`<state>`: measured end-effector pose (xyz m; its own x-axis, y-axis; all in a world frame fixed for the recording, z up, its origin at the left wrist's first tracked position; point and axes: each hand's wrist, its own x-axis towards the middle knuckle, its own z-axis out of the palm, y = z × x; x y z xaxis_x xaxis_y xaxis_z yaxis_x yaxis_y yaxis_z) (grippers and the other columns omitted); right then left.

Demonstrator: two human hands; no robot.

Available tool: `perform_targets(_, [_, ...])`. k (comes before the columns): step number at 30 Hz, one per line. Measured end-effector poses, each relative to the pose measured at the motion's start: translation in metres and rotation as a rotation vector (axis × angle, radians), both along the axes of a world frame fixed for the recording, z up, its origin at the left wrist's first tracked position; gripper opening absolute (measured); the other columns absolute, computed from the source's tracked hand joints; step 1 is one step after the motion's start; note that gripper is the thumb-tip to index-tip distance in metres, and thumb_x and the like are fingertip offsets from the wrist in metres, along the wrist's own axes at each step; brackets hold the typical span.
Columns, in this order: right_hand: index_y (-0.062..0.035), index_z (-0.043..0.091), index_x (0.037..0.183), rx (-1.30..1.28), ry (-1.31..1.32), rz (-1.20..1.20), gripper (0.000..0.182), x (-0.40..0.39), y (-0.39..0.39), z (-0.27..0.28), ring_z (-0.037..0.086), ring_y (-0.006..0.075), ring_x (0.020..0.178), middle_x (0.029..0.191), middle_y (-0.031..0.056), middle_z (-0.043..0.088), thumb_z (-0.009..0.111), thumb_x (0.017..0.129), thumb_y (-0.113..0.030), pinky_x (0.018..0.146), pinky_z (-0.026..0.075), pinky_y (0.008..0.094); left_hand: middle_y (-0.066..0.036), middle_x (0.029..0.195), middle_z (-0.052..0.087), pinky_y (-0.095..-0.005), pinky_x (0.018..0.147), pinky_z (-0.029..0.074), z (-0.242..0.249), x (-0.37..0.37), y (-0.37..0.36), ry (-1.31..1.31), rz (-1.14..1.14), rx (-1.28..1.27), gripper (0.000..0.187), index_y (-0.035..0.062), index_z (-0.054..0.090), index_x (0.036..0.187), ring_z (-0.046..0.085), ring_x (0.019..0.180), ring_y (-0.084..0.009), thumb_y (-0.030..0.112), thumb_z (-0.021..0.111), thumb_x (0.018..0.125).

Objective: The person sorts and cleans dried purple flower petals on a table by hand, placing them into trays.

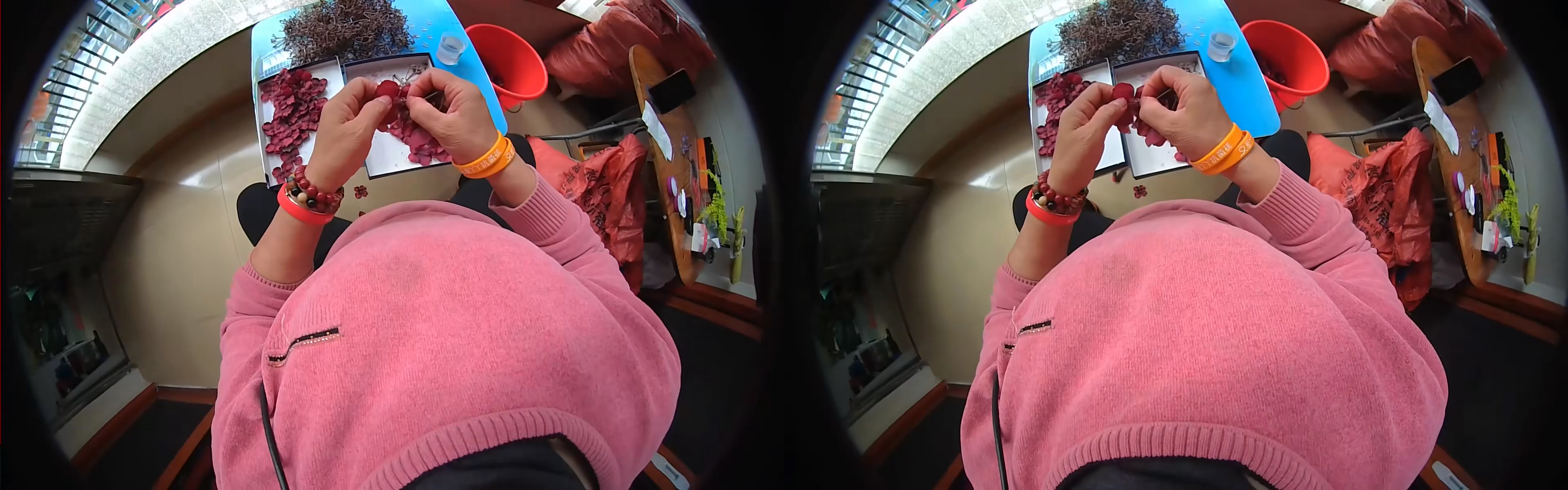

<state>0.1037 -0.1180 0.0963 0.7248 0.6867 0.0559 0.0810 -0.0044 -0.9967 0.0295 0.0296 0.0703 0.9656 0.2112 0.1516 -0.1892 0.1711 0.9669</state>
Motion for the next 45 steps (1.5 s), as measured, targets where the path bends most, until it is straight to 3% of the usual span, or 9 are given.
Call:
perform_targets(14, [-0.0035, 0.055, 0.088, 0.005, -0.11, -0.034, 0.004, -0.005, 0.007, 0.0, 0.052, 0.0011, 0.065, 0.077, -0.0029, 0.056, 0.057, 0.085, -0.004, 0.057, 0.045, 0.0164, -0.001, 0.078, 0.057, -0.0212, 0.065, 0.044, -0.003, 0.004, 0.003, 0.025, 0.029, -0.056, 0.01, 0.0003, 0.056, 0.09, 0.052, 0.069, -0.0067, 0.01, 0.052, 0.09])
perform_targets(17, [0.0004, 0.054, 0.083, 0.092, -0.387, -0.042, 0.003, -0.002, 0.01, -0.012, 0.058, 0.0089, 0.054, 0.076, 0.0062, 0.058, 0.056, 0.082, -0.001, 0.046, 0.049, 0.0206, -0.001, 0.077, 0.057, -0.0213, 0.064, 0.043, 0.0, 0.003, 0.0, 0.016, 0.04, -0.07, 0.01, 0.0007, 0.056, 0.088, 0.051, 0.068, -0.007, 0.01, 0.052, 0.09])
perform_targets(21, [0.0014, 0.056, 0.085, 0.108, -0.685, -0.073, 0.008, 0.001, 0.011, -0.019, 0.057, 0.0114, 0.061, 0.084, 0.0076, 0.057, 0.059, 0.078, 0.003, 0.052, 0.048, 0.0222, 0.0, 0.078, 0.056, -0.0216, 0.064, 0.043, -0.004, 0.002, 0.001, -0.019, 0.028, -0.079, 0.009, 0.0006, 0.057, 0.09, 0.051, 0.069, -0.0068, 0.008, 0.053, 0.089])
perform_targets(23, [0.002, 0.058, 0.089, 0.058, -0.68, -0.061, 0.011, -0.001, 0.008, -0.018, 0.056, 0.0118, 0.074, 0.09, 0.0073, 0.056, 0.059, 0.078, 0.004, 0.064, 0.048, 0.0227, -0.002, 0.079, 0.057, -0.0225, 0.065, 0.043, -0.006, 0.001, -0.002, -0.119, 0.143, 0.186, 0.006, 0.0004, 0.057, 0.091, 0.052, 0.07, -0.0093, 0.004, 0.055, 0.087])
perform_targets(27, [0.0014, 0.058, 0.086, 0.149, -0.741, -0.138, 0.013, -0.003, 0.012, -0.019, 0.06, 0.0202, 0.064, 0.084, 0.0113, 0.058, 0.06, 0.074, 0.006, 0.056, 0.05, 0.0265, -0.008, 0.082, 0.057, -0.0262, 0.068, 0.044, -0.01, -0.001, -0.006, -0.427, 0.396, 0.788, 0.013, -0.0006, 0.057, 0.092, 0.055, 0.074, -0.0183, -0.007, 0.058, 0.08])
perform_targets(32, [0.0012, 0.059, 0.089, 0.18, -0.804, -0.196, 0.017, -0.01, 0.007, -0.019, 0.061, 0.0277, 0.071, 0.09, 0.0154, 0.059, 0.062, 0.072, 0.006, 0.062, 0.051, 0.0281, -0.013, 0.085, 0.058, -0.035, 0.076, 0.047, -0.012, -0.005, -0.015, -0.645, 0.529, 0.837, 0.019, -0.0024, 0.058, 0.091, 0.057, 0.078, -0.0271, -0.013, 0.059, 0.075])
perform_targets(35, [0.0012, 0.059, 0.09, 0.214, -0.688, -0.207, 0.012, -0.018, 0.005, -0.014, 0.062, 0.0183, 0.076, 0.094, 0.0128, 0.06, 0.06, 0.079, 0.005, 0.065, 0.051, 0.0241, -0.012, 0.086, 0.06, -0.0426, 0.083, 0.048, -0.01, -0.007, -0.014, -0.747, 0.521, 0.859, 0.022, -0.0011, 0.06, 0.095, 0.059, 0.079, -0.0265, -0.011, 0.06, 0.075])
perform_targets(39, [0.0003, 0.058, 0.093, 0.455, -0.343, -0.153, 0.007, -0.022, 0.009, -0.018, 0.06, 0.0095, 0.079, 0.097, 0.007, 0.06, 0.056, 0.087, 0.001, 0.064, 0.051, 0.02, -0.011, 0.085, 0.058, -0.0416, 0.077, 0.048, -0.008, -0.004, -0.015, -0.824, 0.561, 0.932, 0.03, 0.0005, 0.06, 0.096, 0.057, 0.076, -0.0273, -0.005, 0.062, 0.067])
perform_targets(45, [-0.0015, 0.058, 0.097, 0.382, 0.161, -0.103, 0.009, -0.022, 0.004, -0.013, 0.059, 0.0081, 0.075, 0.092, 0.0043, 0.061, 0.056, 0.09, -0.007, 0.062, 0.051, 0.0193, -0.011, 0.087, 0.058, -0.0392, 0.074, 0.047, -0.017, 0.0, -0.022, -0.75, 0.629, 0.896, 0.024, 0.0015, 0.06, 0.097, 0.057, 0.076, -0.0262, -0.005, 0.06, 0.073])
